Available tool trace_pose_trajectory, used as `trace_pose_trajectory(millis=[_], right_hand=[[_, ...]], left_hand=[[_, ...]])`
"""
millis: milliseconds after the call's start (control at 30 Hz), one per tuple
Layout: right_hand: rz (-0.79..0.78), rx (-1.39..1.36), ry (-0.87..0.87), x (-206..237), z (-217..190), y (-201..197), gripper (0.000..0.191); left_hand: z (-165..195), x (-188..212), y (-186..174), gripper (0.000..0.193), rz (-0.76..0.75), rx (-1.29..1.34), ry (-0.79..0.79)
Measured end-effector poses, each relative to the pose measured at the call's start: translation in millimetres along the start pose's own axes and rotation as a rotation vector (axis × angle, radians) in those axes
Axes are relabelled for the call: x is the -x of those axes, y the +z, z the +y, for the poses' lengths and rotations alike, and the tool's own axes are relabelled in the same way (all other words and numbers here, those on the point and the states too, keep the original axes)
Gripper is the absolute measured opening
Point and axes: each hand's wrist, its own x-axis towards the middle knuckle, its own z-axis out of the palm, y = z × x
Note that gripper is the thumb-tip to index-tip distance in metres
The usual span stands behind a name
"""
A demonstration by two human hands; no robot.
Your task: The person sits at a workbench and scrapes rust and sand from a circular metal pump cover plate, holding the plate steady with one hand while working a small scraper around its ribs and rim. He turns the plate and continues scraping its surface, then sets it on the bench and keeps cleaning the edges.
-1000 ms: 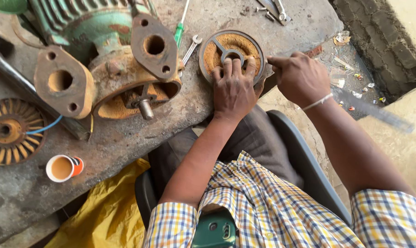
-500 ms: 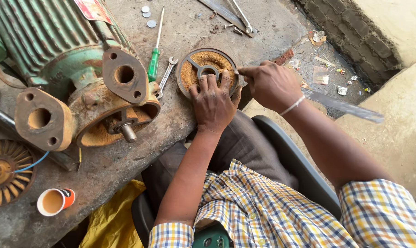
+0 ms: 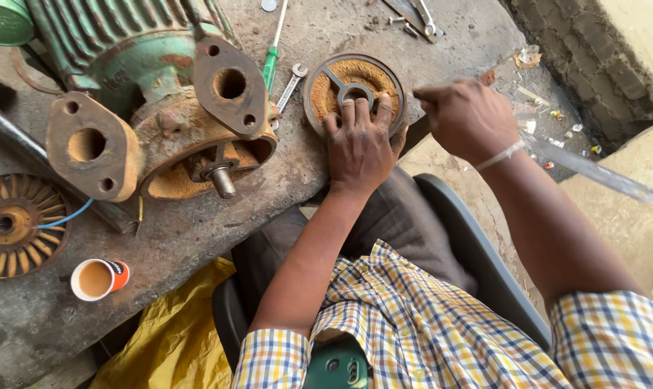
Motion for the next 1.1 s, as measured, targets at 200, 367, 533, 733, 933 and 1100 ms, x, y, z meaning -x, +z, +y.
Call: trace_pose_trajectory(millis=[200,367,533,733,933,1100], right_hand=[[0.11,0.035,-0.071,7,5,-3,0.031],[0.223,-0.051,-0.203,-6,25,9,0.04],[0.531,-0.193,-0.515,-12,37,26,0.038],[0.115,-0.012,-0.171,0,18,10,0.035],[0.119,-0.034,-0.145,7,1,-9,0.029],[0.136,-0.011,-0.147,1,-1,-7,0.03]], left_hand=[[0,-9,-4,0.065,0.05,0.007,0.016],[50,-61,-25,0.093,0.268,0.072,0.307],[74,-105,-55,0.066,0.249,0.148,0.296],[4,-47,-46,0.061,-0.071,0.358,0.026],[-10,-8,-15,0.083,-0.145,0.081,-0.011],[-9,1,-4,0.079,-0.153,0.039,0.003]])
